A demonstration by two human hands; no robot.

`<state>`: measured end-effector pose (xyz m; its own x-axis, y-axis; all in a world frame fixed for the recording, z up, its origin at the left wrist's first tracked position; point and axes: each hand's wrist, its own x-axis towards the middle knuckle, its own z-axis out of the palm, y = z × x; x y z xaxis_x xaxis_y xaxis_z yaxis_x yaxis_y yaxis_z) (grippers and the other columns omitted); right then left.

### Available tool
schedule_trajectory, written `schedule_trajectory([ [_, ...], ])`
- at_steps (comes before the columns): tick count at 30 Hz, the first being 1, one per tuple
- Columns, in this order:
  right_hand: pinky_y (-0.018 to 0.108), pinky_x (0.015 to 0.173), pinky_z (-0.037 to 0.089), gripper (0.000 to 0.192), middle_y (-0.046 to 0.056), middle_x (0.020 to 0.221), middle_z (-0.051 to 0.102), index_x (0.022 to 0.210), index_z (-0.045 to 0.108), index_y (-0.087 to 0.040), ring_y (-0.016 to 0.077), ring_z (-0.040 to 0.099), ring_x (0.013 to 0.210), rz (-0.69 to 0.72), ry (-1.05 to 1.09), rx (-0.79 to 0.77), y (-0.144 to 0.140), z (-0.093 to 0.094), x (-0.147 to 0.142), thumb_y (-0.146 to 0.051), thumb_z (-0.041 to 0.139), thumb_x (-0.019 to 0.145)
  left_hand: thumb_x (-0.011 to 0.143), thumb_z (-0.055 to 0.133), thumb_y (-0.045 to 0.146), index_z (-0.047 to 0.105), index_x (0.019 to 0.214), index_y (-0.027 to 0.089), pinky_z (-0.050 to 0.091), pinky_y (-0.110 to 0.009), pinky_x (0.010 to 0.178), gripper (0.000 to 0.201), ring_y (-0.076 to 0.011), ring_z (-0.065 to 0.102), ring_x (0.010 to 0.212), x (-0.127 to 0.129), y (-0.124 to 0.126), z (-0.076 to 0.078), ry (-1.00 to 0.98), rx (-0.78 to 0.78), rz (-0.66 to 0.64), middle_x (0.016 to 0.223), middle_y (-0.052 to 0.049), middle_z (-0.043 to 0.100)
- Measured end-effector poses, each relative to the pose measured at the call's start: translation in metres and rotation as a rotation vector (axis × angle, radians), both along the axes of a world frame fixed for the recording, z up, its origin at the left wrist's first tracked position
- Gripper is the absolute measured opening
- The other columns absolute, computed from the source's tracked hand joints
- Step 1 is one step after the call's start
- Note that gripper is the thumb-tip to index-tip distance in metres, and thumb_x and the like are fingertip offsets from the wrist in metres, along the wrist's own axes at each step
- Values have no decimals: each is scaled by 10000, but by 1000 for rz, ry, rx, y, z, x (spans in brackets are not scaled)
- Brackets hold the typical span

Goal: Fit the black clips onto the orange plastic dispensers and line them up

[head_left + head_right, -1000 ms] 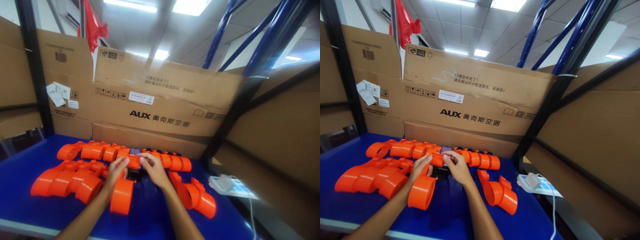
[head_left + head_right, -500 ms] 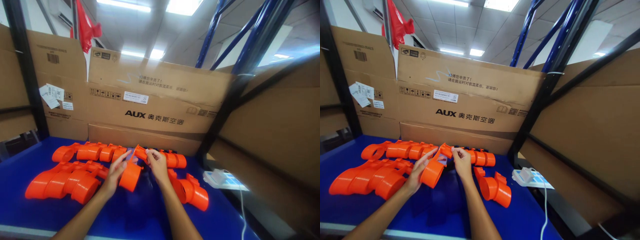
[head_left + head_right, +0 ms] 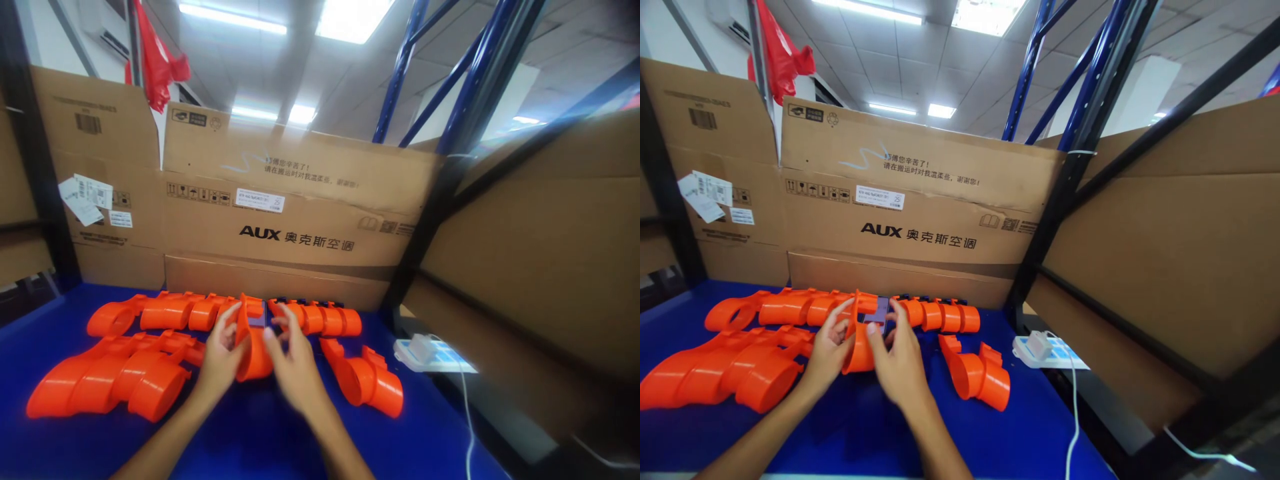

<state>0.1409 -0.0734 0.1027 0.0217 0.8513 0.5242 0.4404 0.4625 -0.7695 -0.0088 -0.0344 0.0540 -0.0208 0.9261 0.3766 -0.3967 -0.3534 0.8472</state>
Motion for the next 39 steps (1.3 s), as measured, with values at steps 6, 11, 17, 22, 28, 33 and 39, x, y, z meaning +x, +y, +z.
schedule_trajectory([
  [6,400,1018,497,465,87,1358,619,1398,503,-243,264,616,1209,-52,-320,56,-41,-6,-4,-386,522,956,752,778,385,398,1454,229,563,-344,780,813,-235,721,859,0,-5,-3,144,8,27,1014,-85,748],
  [11,383,954,531,457,116,1252,686,1352,555,-197,272,664,1129,-282,-412,119,-47,26,54,-429,452,972,821,712,417,430,1424,211,526,-289,663,697,-211,696,807,-2,-11,1,297,47,41,954,-72,750],
  [17,491,700,559,574,143,1057,747,1321,581,-249,391,717,911,-920,-726,-305,-74,73,152,-593,314,948,881,633,446,580,1239,192,493,-282,643,442,-208,670,779,-2,-15,4,366,58,20,808,-40,723],
  [22,480,716,550,613,159,1030,748,1375,540,-250,375,729,850,-923,-826,-575,-81,57,191,-597,305,927,893,616,460,646,1132,189,485,-282,633,362,-181,645,675,-4,-15,-1,422,41,1,773,-37,723],
  [28,493,736,529,618,205,989,743,1200,627,-185,408,721,878,-832,-789,-668,-72,31,200,-607,279,912,894,612,468,699,1040,186,478,-283,592,329,-178,635,611,-4,-13,-3,470,41,-14,728,-45,713],
  [33,476,776,523,637,208,1011,736,1215,608,-167,392,714,937,-757,-776,-697,-61,25,208,-612,268,911,891,617,469,707,1025,183,468,-270,565,328,-170,623,584,-3,-14,-2,466,53,-11,704,-45,712],
  [39,474,813,522,602,184,1076,727,1176,616,-197,397,702,986,-860,-785,-694,-66,30,221,-593,247,914,892,614,484,699,1036,182,467,-266,559,345,-160,612,563,-5,-18,1,468,46,-10,683,-37,706],
])
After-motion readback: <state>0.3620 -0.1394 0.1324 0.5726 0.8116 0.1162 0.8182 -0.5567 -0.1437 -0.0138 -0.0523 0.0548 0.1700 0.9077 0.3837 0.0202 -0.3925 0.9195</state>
